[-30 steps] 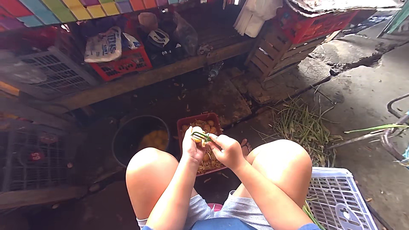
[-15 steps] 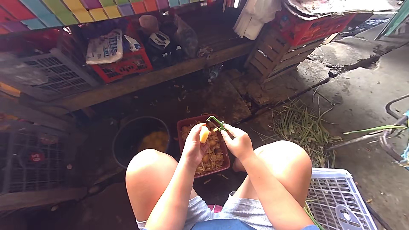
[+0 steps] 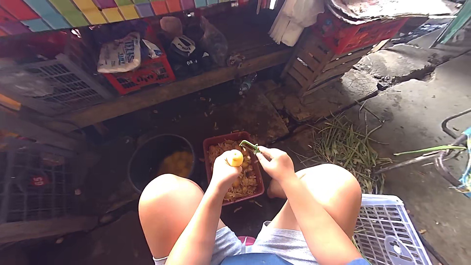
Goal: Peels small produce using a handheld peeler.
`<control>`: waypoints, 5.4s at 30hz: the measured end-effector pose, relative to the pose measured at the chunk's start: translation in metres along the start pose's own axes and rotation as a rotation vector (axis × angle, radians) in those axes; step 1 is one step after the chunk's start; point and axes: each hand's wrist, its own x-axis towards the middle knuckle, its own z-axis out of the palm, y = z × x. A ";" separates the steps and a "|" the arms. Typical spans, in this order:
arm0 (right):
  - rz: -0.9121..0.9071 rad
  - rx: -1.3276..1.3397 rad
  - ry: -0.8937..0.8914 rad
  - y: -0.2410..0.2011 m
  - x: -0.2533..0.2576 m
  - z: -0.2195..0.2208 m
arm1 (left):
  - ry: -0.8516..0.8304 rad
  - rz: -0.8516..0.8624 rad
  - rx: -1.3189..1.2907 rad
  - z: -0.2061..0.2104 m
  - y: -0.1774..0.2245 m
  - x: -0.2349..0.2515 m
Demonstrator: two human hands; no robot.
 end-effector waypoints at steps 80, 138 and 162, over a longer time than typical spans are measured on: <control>-0.309 0.362 0.147 -0.002 -0.006 0.015 | -0.058 -0.056 -0.325 -0.006 0.006 -0.006; -0.244 0.363 0.070 -0.015 -0.021 0.008 | 0.061 0.012 -0.179 0.005 0.002 -0.002; -0.256 -0.008 0.095 0.001 -0.005 0.002 | -0.056 0.142 -0.008 -0.002 0.001 -0.010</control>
